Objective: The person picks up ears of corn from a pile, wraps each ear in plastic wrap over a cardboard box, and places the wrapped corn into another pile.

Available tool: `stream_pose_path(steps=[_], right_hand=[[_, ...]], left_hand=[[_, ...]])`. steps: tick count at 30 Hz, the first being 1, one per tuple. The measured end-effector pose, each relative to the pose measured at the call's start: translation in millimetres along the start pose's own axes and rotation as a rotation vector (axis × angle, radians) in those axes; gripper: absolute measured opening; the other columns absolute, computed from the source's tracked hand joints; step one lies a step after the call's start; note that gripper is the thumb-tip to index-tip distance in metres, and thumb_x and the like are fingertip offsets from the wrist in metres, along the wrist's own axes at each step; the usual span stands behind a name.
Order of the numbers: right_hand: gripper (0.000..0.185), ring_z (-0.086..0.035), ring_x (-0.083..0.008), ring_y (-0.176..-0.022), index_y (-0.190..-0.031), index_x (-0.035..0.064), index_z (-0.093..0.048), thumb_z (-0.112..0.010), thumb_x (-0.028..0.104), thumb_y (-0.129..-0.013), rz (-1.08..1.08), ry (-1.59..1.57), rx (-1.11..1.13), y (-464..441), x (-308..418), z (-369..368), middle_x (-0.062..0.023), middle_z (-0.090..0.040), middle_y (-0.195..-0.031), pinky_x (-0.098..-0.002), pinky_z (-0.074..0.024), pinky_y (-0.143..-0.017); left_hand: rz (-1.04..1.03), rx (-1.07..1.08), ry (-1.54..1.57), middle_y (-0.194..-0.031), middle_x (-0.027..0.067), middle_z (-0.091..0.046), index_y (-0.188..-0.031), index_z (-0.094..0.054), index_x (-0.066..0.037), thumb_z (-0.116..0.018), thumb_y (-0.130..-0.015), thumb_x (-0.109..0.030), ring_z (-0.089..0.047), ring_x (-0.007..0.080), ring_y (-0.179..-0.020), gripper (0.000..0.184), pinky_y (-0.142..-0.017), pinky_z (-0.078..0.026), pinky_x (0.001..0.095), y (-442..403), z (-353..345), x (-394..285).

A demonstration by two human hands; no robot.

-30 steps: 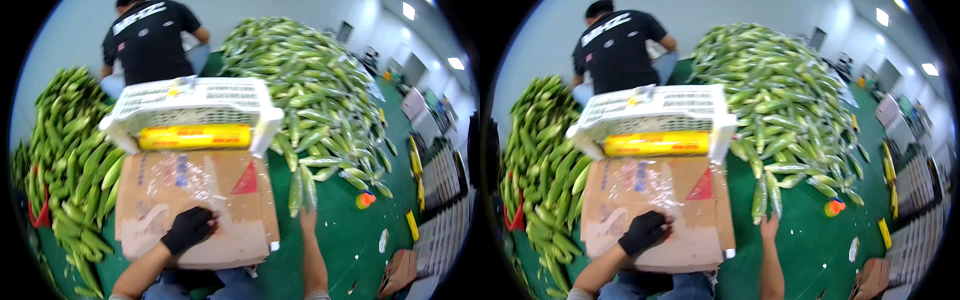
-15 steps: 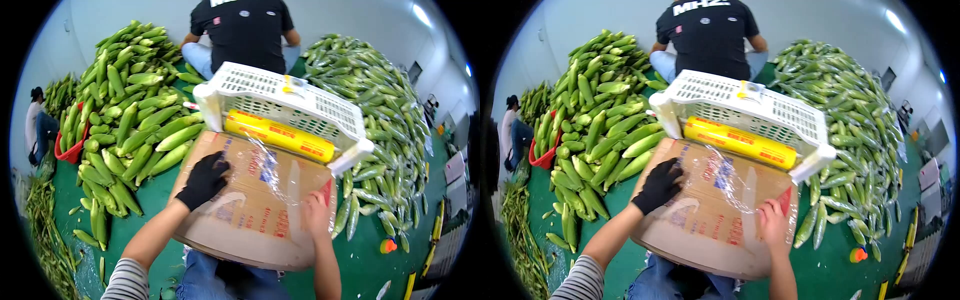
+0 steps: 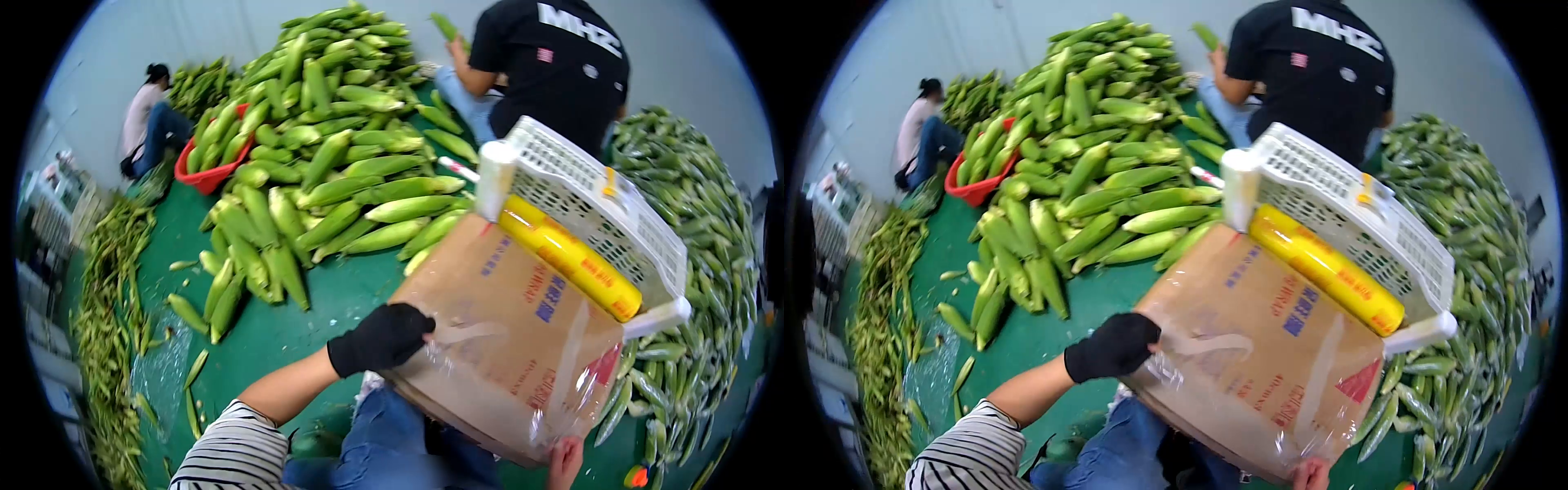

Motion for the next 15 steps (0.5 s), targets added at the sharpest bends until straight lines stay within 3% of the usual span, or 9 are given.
stream_pose_path(steps=[1,4,6,7,10,12,14,15], right_hand=[[0.017,-0.047,-0.0173,-0.060,-0.093,0.0042,-0.056,-0.054,0.021,-0.097,0.015,0.112,0.034,15,29,-10,-0.0052,-0.051,-0.066,-0.0308,-0.0428,-0.058],[0.018,-0.050,-0.0213,-0.061,-0.093,0.0023,-0.056,-0.057,0.020,-0.095,-0.054,0.365,0.241,42,-14,-35,-0.0107,-0.054,-0.069,-0.0337,-0.0455,-0.062],[0.019,-0.053,-0.0233,-0.063,-0.093,0.0014,-0.057,-0.058,0.020,-0.094,0.024,0.392,0.186,38,6,-41,-0.0131,-0.056,-0.072,-0.0345,-0.0464,-0.064],[0.019,-0.054,-0.0243,-0.064,-0.092,0.0009,-0.057,-0.059,0.020,-0.094,0.060,0.407,0.160,36,17,-42,-0.0143,-0.057,-0.073,-0.0349,-0.0469,-0.064],[0.019,-0.058,-0.0258,-0.067,-0.095,0.0016,-0.060,-0.059,0.021,-0.094,-0.070,0.413,0.252,28,14,-44,-0.0147,-0.060,-0.076,-0.0345,-0.0479,-0.065],[0.020,-0.059,-0.0244,-0.068,-0.098,0.0022,-0.061,-0.060,0.021,-0.094,-0.067,0.380,0.265,22,31,-47,-0.0146,-0.062,-0.077,-0.0337,-0.0482,-0.065],[0.020,-0.059,-0.0223,-0.069,-0.101,0.0028,-0.062,-0.061,0.021,-0.093,-0.123,0.359,0.295,20,39,-49,-0.0138,-0.062,-0.077,-0.0327,-0.0484,-0.065],[0.020,-0.059,-0.0209,-0.069,-0.102,0.0031,-0.062,-0.061,0.021,-0.093,-0.178,0.356,0.316,19,37,-48,-0.0130,-0.062,-0.077,-0.0321,-0.0484,-0.065]], left_hand=[[0.028,0.014,0.003,-0.083,0.0127,-0.057,-0.090,-0.052,-0.006,-0.062,-0.080,-0.006,-0.058,0.0342,-0.076,0.014,-0.067,-0.048,0.0429,24,-1,-5],[0.165,0.052,0.054,-0.081,0.0114,-0.057,-0.090,-0.054,-0.007,-0.065,-0.078,-0.009,-0.059,0.0330,-0.074,0.016,-0.066,-0.048,0.0433,99,-28,0],[0.154,0.199,-0.123,-0.078,0.0106,-0.057,-0.095,-0.059,-0.007,-0.064,-0.081,-0.011,-0.058,0.0323,-0.071,0.016,-0.063,-0.048,0.0430,156,-47,-4],[0.333,0.192,-0.028,-0.081,0.0100,-0.062,-0.106,-0.061,-0.007,-0.063,-0.085,-0.015,-0.062,0.0315,-0.074,0.023,-0.067,-0.050,0.0433,192,-53,14],[1.073,-0.140,0.023,-0.098,0.0141,-0.066,-0.116,-0.059,-0.005,-0.064,-0.088,-0.025,-0.065,0.0316,-0.087,0.034,-0.075,-0.052,0.0425,307,-40,99],[1.107,-0.364,-0.282,-0.113,0.0210,-0.062,-0.119,-0.055,-0.002,-0.062,-0.088,-0.031,-0.063,0.0358,-0.100,0.043,-0.084,-0.049,0.0434,352,-10,153],[1.088,-0.379,-0.560,-0.124,0.0256,-0.056,-0.130,-0.046,0.001,-0.064,-0.087,-0.033,-0.057,0.0404,-0.111,0.058,-0.091,-0.047,0.0440,366,12,213],[1.331,-0.462,-0.359,-0.125,0.0268,-0.054,-0.133,-0.042,0.001,-0.066,-0.085,-0.034,-0.054,0.0411,-0.115,0.064,-0.094,-0.045,0.0442,361,30,237]])
Point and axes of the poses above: each hand's wrist, its own y-axis away from the middle knuckle, its own z-axis out of the back of the hand, x = y × z, the point moved 10 cm from there along -y, towards the middle knuckle
